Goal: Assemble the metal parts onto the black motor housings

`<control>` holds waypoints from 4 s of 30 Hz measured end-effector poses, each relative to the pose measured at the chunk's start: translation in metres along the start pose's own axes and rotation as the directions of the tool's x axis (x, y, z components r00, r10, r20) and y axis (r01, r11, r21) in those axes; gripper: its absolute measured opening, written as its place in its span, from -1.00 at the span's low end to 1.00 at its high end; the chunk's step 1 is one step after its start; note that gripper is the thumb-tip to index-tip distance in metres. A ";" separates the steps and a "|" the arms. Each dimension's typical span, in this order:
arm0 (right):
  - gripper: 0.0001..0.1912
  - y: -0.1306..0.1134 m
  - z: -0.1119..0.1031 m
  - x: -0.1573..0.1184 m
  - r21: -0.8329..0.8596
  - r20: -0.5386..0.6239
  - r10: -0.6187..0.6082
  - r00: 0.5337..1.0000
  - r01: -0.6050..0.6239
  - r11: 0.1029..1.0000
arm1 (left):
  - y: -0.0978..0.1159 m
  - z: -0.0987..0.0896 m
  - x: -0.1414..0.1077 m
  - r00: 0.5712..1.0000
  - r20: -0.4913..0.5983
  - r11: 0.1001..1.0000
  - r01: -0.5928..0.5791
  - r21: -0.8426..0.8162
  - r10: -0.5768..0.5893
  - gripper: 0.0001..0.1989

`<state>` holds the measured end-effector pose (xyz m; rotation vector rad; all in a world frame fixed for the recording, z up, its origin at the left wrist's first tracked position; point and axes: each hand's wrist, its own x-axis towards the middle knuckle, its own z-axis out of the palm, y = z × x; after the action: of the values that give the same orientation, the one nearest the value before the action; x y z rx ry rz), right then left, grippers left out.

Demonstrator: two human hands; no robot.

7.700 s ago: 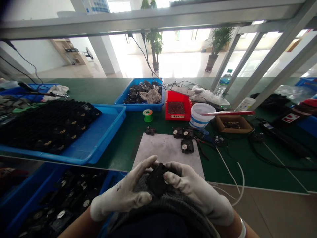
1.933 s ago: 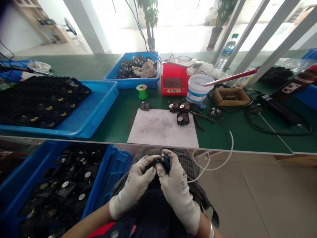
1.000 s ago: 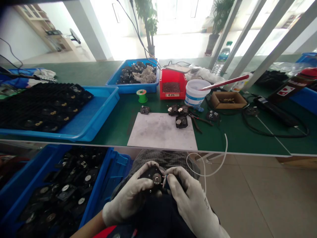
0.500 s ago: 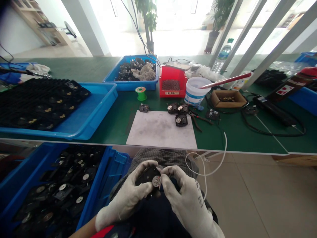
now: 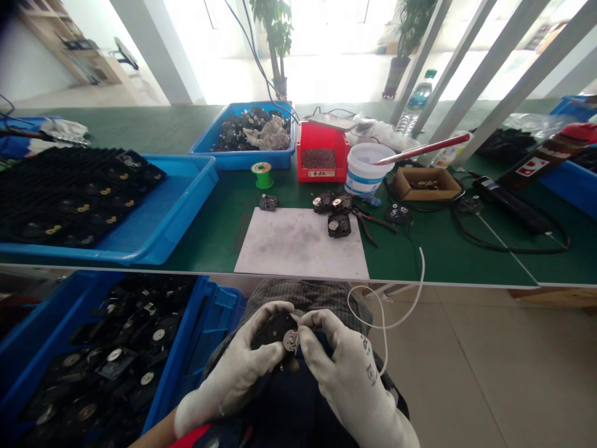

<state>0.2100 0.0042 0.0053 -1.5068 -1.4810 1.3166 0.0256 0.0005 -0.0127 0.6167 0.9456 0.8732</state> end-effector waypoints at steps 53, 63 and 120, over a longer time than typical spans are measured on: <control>-0.77 0.010 0.004 0.004 0.022 0.028 -0.005 1.000 0.005 1.000 | 0.001 -0.004 0.002 0.998 -0.019 0.990 -0.049 0.132 0.052 -0.39; -0.40 0.008 -0.009 0.005 0.513 0.167 0.327 0.930 -0.365 0.777 | -0.001 -0.006 0.002 0.997 0.004 0.997 -0.074 -0.014 0.074 -0.41; -0.77 -0.008 -0.011 0.008 -0.531 -0.121 -0.661 0.741 0.514 0.674 | 0.014 -0.001 -0.004 0.995 0.029 0.952 -0.098 0.289 0.093 -0.52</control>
<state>0.2166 0.0153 0.0144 -1.2309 -1.9348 0.3155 0.0185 0.0046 -0.0001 0.9268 1.0471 0.8199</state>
